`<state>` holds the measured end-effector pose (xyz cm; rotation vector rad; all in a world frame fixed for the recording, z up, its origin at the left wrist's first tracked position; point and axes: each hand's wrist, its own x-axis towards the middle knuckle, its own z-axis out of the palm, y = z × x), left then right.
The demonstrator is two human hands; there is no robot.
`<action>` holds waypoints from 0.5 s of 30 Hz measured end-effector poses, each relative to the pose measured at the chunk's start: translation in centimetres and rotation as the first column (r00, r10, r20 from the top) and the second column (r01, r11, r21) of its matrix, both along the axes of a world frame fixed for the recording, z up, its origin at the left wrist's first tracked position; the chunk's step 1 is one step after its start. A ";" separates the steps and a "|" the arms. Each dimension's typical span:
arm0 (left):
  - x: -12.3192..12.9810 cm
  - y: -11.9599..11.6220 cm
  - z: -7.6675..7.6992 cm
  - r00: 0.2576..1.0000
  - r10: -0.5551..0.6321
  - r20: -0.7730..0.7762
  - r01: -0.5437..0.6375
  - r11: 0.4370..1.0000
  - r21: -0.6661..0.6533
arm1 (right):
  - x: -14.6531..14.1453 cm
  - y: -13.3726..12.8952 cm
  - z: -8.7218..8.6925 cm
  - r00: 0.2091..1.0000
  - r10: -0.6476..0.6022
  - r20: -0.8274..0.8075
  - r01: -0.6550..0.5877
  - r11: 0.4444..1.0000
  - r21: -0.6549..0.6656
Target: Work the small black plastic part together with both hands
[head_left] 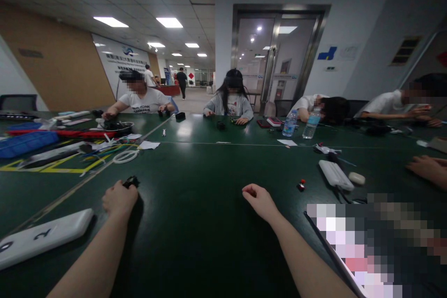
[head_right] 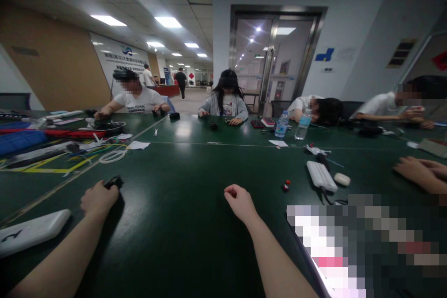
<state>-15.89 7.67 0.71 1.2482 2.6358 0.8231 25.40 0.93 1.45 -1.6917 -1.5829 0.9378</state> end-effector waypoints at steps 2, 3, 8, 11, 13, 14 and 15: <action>0.2 0.0 0.1 0.994 0.101 -0.043 -0.103 0.994 -0.045 | 0.0 0.0 0.0 1.000 0.002 0.000 -0.002 1.000 0.003; 0.3 0.0 0.1 0.990 0.128 -0.053 -0.131 0.990 -0.060 | 0.0 0.0 0.0 1.000 0.000 0.000 0.000 1.000 0.001; 0.5 0.0 0.4 0.988 0.155 -0.016 -0.156 0.986 -0.058 | 0.1 0.1 -0.1 1.000 -0.001 0.001 0.001 1.000 0.004; 0.4 0.0 0.4 0.987 0.157 -0.014 -0.158 0.986 -0.051 | 0.0 0.1 -0.1 1.000 -0.002 -0.003 0.002 1.000 0.002; 0.4 0.0 0.3 0.989 0.147 -0.018 -0.147 0.988 -0.051 | 0.0 0.1 -0.1 1.000 -0.004 -0.004 0.004 1.000 0.000; 0.4 0.0 0.3 0.990 0.140 -0.018 -0.141 0.989 -0.054 | 0.0 0.1 -0.1 1.000 -0.005 -0.005 0.005 1.000 -0.001; 0.4 0.0 0.4 0.991 0.134 -0.018 -0.135 0.989 -0.058 | 0.0 0.1 -0.1 1.000 -0.006 -0.004 0.006 1.000 -0.002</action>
